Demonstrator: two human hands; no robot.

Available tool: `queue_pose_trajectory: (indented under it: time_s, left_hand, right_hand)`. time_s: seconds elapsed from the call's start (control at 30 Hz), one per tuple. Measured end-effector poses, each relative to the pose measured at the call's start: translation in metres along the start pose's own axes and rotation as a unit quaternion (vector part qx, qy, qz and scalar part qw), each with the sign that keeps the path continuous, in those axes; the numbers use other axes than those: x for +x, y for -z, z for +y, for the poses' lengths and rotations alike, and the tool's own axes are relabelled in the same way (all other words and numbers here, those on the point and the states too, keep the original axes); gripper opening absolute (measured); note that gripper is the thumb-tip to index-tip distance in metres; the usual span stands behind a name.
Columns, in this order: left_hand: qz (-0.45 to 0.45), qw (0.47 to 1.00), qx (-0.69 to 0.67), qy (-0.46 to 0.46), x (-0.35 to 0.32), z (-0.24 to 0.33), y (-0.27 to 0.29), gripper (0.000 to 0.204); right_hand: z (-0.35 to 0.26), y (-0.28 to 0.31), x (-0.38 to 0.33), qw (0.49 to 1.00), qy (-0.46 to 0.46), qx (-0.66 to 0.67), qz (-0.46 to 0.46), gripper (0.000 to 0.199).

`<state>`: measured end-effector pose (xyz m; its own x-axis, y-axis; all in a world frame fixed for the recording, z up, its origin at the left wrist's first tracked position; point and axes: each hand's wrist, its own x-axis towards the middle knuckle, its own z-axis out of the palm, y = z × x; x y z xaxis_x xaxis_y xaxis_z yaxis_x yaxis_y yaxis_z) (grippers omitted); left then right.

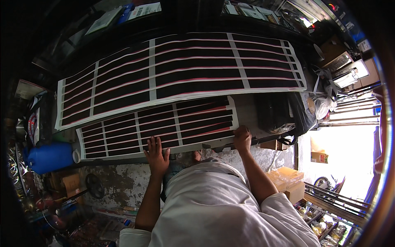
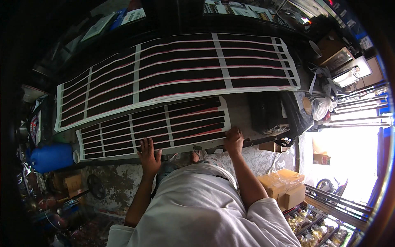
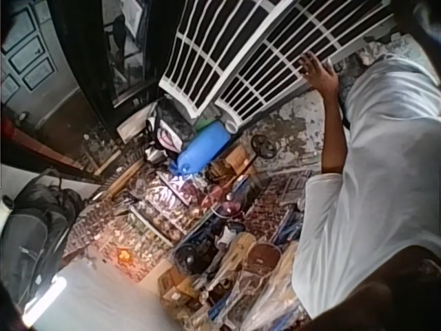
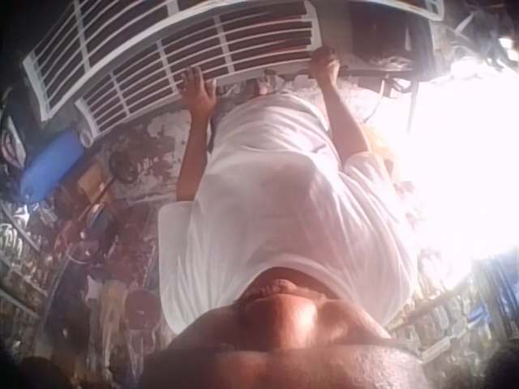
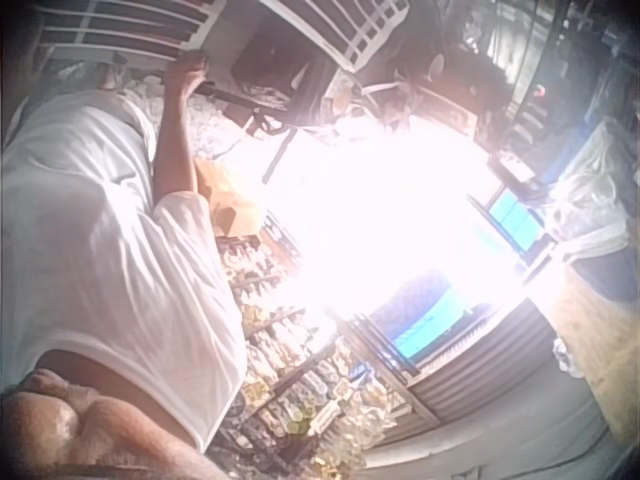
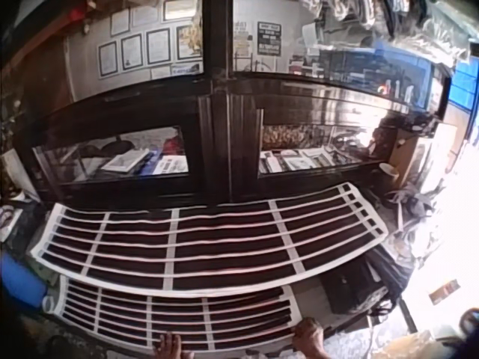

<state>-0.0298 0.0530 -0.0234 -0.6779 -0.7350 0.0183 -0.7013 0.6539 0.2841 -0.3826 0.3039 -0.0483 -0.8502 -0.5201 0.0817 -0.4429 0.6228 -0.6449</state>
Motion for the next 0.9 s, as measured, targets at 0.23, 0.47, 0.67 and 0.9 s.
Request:
queue_pose_trajectory:
  time_s: [0.23, 0.47, 0.67, 0.9]
  left_hand:
    - [0.006, 0.993, -0.042, -0.108, 0.018, 0.026, 0.013, 0.055]
    - [-0.048, 0.973, -0.088, -0.206, 0.039, 0.071, 0.005, 0.045]
    - [-0.044, 0.972, -0.075, -0.219, 0.045, 0.078, -0.001, 0.036]
    - [-0.049, 0.971, -0.081, -0.218, 0.046, 0.082, -0.003, 0.037]
  right_hand:
    - [-0.012, 0.021, 0.004, 1.0, 0.021, 0.019, 0.011, 0.026]
    - [-0.028, 0.023, -0.004, 0.995, 0.097, 0.009, -0.014, 0.035]
    - [-0.026, 0.026, -0.003, 0.992, 0.125, -0.003, -0.024, 0.039]
    - [-0.025, 0.027, -0.003, 0.992, 0.123, 0.005, -0.028, 0.042]
